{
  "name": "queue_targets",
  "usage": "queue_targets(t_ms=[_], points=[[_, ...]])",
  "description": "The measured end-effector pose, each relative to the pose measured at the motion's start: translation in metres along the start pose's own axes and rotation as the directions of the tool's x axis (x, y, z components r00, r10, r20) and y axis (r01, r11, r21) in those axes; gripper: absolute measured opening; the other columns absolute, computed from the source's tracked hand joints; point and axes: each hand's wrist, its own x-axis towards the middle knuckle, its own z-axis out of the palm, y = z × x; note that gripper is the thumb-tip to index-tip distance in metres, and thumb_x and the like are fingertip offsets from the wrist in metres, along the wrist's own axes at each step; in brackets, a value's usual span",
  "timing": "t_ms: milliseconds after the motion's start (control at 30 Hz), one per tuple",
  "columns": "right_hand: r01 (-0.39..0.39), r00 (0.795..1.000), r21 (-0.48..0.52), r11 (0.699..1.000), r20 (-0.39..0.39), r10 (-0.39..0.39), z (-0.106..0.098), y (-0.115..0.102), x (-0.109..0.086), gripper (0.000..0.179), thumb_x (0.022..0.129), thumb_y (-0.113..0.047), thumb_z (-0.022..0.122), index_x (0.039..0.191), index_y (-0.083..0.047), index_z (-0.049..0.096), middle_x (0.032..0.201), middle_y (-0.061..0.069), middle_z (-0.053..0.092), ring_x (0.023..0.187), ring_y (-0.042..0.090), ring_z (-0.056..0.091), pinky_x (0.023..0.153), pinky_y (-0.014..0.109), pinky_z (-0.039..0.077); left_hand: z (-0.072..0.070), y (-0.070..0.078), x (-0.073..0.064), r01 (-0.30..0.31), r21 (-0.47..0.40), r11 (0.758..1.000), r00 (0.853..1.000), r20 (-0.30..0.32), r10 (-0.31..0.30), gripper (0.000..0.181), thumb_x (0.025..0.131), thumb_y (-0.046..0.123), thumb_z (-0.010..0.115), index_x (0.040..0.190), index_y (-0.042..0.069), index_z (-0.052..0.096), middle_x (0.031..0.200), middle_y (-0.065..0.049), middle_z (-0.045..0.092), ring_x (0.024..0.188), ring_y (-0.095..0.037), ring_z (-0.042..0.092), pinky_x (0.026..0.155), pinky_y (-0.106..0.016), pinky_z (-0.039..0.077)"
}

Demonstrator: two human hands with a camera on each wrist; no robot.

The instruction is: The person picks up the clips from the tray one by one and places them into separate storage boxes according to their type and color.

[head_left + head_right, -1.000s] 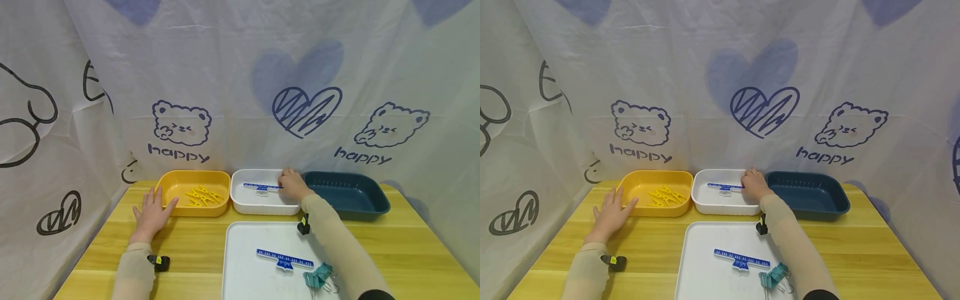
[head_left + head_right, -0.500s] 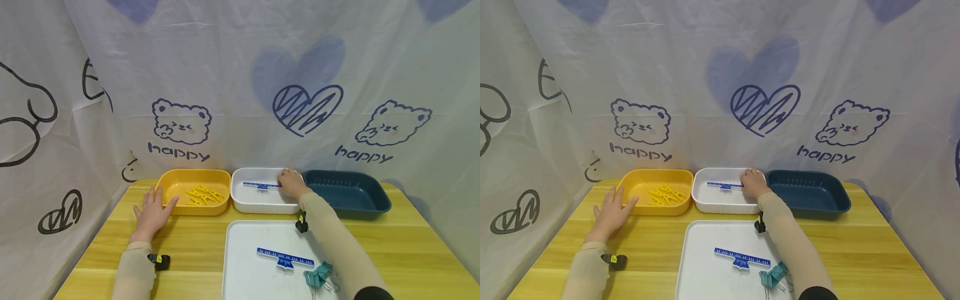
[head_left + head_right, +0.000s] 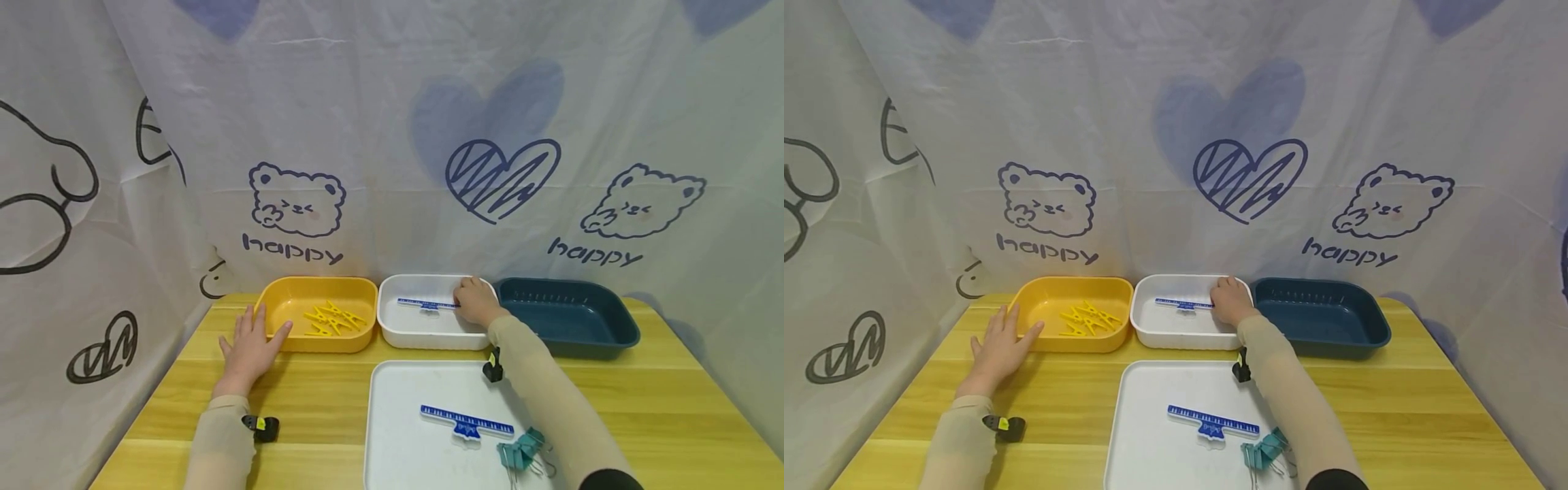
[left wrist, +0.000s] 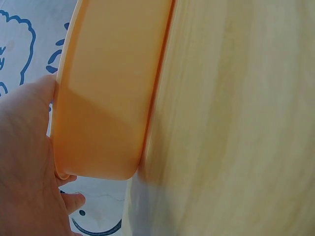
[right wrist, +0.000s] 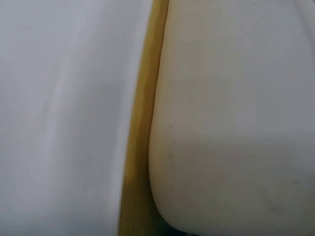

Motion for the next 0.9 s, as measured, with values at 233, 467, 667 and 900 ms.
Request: queue_targets(t_ms=[233,467,667,900], points=[[-0.011,1.0,0.019,1.0,-0.003,0.011,-0.003,0.002,-0.003,0.018,0.088,-0.025,0.07,0.096,-0.009,0.066,0.112,0.013,0.06,0.1,0.028,0.047,0.095,0.049,0.043,0.001,-0.001,0.001,-0.005,-0.002,1.0,1.0,-0.004,0.005,0.096,0.094,0.072,0.027,0.157,0.005,0.001,0.162,-0.027,-0.004,0.147,-0.051,-0.005,0.107,-0.078,-0.01],[-0.026,1.0,0.107,0.994,-0.002,0.027,-0.004,0.002,-0.011,0.023,0.088,-0.027,0.071,0.099,-0.008,0.064,0.115,0.014,0.058,0.103,0.029,0.044,0.095,0.05,0.041,0.002,-0.001,0.0,-0.004,-0.001,1.0,1.0,-0.005,0.004,0.096,0.094,0.072,0.028,0.157,0.004,0.002,0.161,-0.028,-0.004,0.147,-0.052,-0.004,0.107,-0.078,-0.009],[-0.011,0.999,0.124,0.992,-0.039,0.016,-0.007,0.006,-0.021,0.026,0.088,-0.03,0.072,0.101,-0.009,0.065,0.112,0.013,0.058,0.102,0.029,0.044,0.093,0.05,0.041,0.002,0.0,-0.001,-0.005,-0.002,1.0,1.0,-0.005,0.005,0.096,0.094,0.072,0.028,0.157,0.004,0.002,0.162,-0.028,-0.004,0.147,-0.052,-0.004,0.107,-0.078,-0.009],[0.03,0.995,0.14,0.99,-0.102,-0.016,-0.013,0.009,-0.035,0.026,0.087,-0.029,0.073,0.102,-0.008,0.065,0.107,0.013,0.057,0.102,0.031,0.045,0.089,0.051,0.04,0.001,0.0,0.0,-0.005,-0.007,1.0,1.0,-0.012,0.005,0.096,0.094,0.072,0.028,0.157,0.004,0.002,0.162,-0.028,-0.003,0.147,-0.052,-0.004,0.107,-0.078,-0.009]])
